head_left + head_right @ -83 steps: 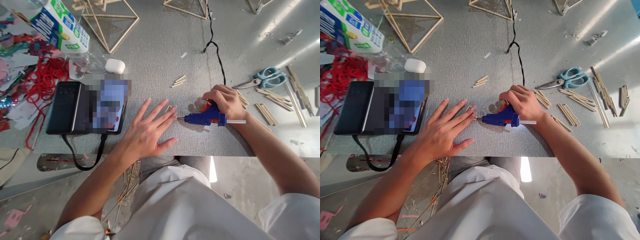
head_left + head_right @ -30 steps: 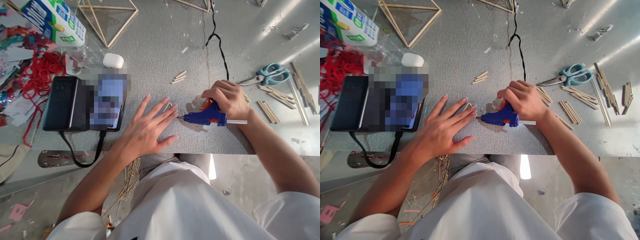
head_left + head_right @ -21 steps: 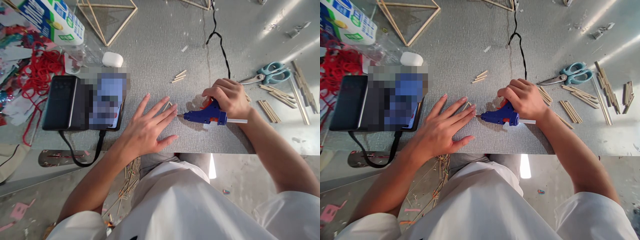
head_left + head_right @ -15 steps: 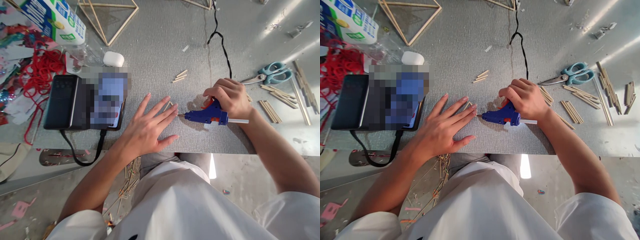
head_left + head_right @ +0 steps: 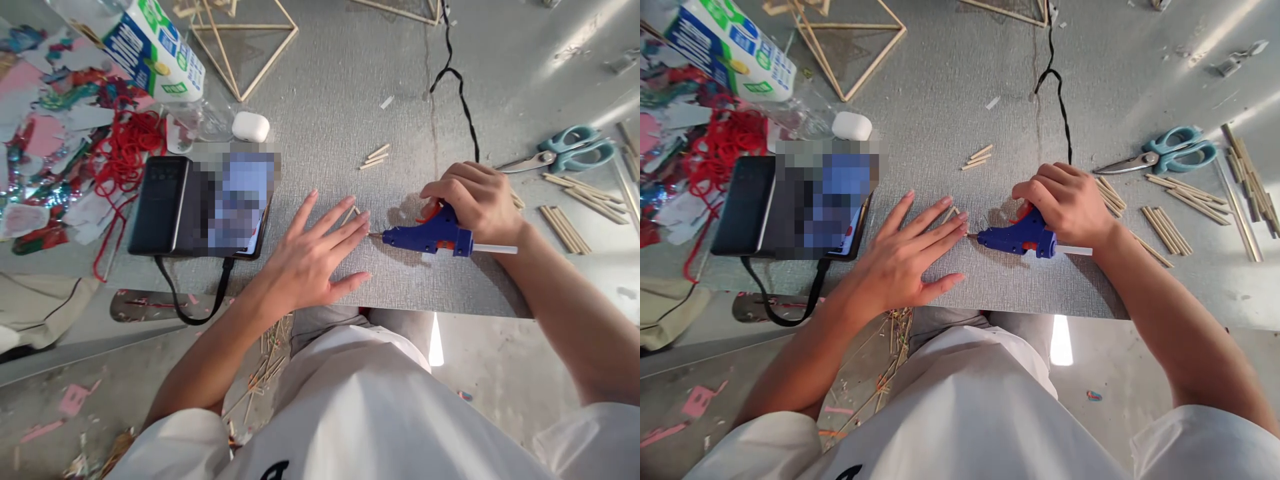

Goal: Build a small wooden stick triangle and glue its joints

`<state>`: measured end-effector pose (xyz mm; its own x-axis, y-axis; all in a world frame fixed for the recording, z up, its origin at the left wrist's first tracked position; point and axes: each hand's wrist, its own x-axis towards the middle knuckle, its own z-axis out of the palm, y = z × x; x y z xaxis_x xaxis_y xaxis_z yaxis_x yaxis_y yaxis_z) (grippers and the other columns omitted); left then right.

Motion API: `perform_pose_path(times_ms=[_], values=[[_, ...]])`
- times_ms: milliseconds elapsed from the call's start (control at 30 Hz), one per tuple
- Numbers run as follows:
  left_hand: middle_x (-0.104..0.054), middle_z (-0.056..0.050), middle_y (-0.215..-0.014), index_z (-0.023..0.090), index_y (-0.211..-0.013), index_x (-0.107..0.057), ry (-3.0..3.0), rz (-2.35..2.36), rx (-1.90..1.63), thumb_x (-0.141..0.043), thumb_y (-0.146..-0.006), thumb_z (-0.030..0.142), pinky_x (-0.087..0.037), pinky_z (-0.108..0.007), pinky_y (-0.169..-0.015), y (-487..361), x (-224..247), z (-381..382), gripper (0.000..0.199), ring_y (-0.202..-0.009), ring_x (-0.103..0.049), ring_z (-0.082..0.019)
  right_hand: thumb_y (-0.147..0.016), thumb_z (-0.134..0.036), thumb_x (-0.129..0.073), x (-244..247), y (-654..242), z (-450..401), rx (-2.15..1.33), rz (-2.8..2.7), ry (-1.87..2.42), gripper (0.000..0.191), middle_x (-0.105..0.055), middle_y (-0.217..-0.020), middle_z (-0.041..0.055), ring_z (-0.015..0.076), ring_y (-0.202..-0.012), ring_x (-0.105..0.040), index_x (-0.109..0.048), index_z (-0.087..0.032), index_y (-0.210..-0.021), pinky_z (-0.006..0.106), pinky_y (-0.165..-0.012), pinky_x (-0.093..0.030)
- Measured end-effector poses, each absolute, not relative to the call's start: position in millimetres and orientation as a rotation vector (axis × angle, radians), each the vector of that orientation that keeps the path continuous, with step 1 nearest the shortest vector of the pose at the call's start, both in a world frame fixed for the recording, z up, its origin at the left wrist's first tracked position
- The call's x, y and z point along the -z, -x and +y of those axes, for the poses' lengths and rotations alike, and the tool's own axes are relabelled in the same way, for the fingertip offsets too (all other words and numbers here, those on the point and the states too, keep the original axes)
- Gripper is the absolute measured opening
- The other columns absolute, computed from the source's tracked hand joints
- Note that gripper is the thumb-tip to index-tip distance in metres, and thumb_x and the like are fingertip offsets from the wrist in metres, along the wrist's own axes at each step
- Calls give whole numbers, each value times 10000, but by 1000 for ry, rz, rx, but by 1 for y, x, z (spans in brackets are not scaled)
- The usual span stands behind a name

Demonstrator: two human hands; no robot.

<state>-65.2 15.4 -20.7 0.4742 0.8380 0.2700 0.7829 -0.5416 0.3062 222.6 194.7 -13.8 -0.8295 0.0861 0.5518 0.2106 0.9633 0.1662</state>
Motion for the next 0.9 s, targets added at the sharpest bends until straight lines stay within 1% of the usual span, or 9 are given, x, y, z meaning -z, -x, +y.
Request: perform_pose_path(times_ms=[133, 300, 500, 567, 733, 900], values=[[-612, -107, -1685, 215, -1671, -544, -2587, 1428, -587, -575, -1124, 568, -212, -778, -1424, 65, 22, 15, 652, -1669, -455, -380, -1131, -174, -597, 13, -222, 194, 282, -2541, 194, 84, -626, -804, -12, 165, -747, -569, -560, -229, -1183, 307, -691, -440], [-608, -106, -1688, 201, -1654, -561, -2594, 1433, -584, -570, -1126, 575, -210, -769, -1430, 65, 22, 15, 648, -1667, -459, -376, -1135, -198, -591, 14, -224, 195, 273, -2544, 215, 79, -624, -796, -18, 175, -762, -587, -559, -243, -1191, 316, -714, -450], [-603, -104, -1691, 226, -1673, -547, -2570, 1435, -574, -572, -1126, 567, -202, -776, -1429, 65, 21, 15, 646, -1669, -456, -377, -1125, -210, -595, 17, -225, 198, 183, -2540, 237, 72, -627, -792, -15, 197, -740, -596, -580, -272, -1159, 351, -692, -435], [-605, -99, -1690, 242, -1678, -543, -2564, 1433, -587, -575, -1124, 569, -204, -776, -1428, 65, 21, 15, 644, -1668, -459, -376, -1124, -200, -611, 16, -225, 197, 210, -2541, 227, 80, -626, -788, -14, 189, -749, -595, -578, -258, -1167, 341, -699, -442], [-614, -108, -1680, 221, -1671, -548, -2580, 1424, -604, -582, -1122, 566, -232, -784, -1417, 66, 21, 15, 649, -1658, -470, -386, -1133, -194, -628, 12, -220, 195, 283, -2516, 179, 81, -625, -786, -24, 162, -748, -571, -562, -225, -1169, 302, -702, -437], [-618, -105, -1675, 234, -1674, -546, -2582, 1423, -610, -587, -1121, 560, -238, -793, -1410, 66, 22, 16, 643, -1651, -480, -390, -1149, -187, -575, 11, -219, 194, 272, -2532, 176, 53, -628, -807, -16, 165, -752, -552, -554, -222, -1182, 302, -713, -426]])
